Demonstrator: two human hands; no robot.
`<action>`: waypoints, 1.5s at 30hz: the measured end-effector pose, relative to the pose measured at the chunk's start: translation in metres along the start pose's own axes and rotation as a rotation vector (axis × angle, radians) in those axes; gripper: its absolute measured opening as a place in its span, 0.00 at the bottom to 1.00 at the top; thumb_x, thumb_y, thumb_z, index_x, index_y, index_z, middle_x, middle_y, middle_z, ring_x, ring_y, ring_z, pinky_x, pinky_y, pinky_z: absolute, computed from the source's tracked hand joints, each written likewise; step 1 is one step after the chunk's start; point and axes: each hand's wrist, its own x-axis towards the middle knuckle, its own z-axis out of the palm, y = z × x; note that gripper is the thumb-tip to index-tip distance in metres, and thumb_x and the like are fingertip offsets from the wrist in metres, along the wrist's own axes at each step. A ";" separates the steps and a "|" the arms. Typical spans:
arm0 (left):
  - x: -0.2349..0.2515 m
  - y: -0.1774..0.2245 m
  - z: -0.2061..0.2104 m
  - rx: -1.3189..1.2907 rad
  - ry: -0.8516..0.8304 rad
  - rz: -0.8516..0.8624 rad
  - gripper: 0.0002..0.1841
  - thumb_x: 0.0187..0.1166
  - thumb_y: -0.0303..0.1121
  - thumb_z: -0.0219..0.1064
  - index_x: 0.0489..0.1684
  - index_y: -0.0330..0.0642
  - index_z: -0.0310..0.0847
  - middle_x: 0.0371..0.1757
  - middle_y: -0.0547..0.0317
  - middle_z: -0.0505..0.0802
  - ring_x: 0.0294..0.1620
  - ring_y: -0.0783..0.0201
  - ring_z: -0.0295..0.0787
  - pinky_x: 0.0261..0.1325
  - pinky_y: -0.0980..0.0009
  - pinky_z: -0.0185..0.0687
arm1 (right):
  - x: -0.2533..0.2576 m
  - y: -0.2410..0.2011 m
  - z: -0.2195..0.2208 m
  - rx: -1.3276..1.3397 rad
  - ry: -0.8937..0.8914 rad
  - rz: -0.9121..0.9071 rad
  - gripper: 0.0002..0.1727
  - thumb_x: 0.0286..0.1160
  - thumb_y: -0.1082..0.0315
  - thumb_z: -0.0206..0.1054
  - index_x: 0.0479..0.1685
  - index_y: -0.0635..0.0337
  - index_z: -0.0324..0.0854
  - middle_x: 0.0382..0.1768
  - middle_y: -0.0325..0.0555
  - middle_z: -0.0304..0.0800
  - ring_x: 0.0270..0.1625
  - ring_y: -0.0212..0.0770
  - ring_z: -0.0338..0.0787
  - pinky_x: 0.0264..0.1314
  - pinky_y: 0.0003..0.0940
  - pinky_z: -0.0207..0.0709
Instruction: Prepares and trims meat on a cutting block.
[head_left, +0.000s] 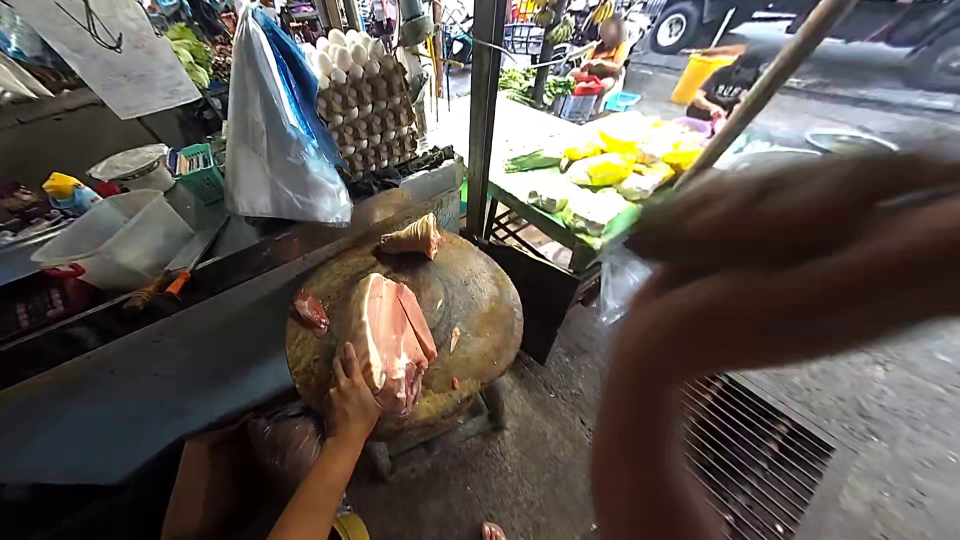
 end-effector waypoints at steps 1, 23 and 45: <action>0.001 0.001 -0.001 -0.006 0.002 0.000 0.58 0.70 0.65 0.70 0.94 0.32 0.47 0.85 0.26 0.69 0.61 0.33 0.89 0.58 0.43 0.84 | -0.077 0.022 -0.005 -0.134 -0.114 0.186 0.17 0.88 0.61 0.55 0.33 0.65 0.73 0.20 0.39 0.80 0.21 0.32 0.83 0.25 0.31 0.83; -0.002 -0.005 0.003 -0.024 0.048 -0.048 0.59 0.67 0.62 0.74 0.94 0.32 0.48 0.86 0.25 0.68 0.59 0.30 0.90 0.56 0.40 0.84 | -0.109 0.027 -0.035 -0.146 -0.554 0.436 0.16 0.82 0.56 0.67 0.47 0.64 0.83 0.25 0.36 0.86 0.23 0.27 0.86 0.26 0.29 0.85; -0.001 -0.027 0.015 -0.095 0.140 -0.050 0.57 0.64 0.62 0.74 0.92 0.33 0.55 0.84 0.25 0.71 0.55 0.29 0.91 0.51 0.37 0.84 | -0.321 0.081 -0.059 -0.563 -1.087 1.521 0.17 0.76 0.61 0.72 0.57 0.60 0.83 0.41 0.57 0.90 0.42 0.55 0.90 0.50 0.58 0.81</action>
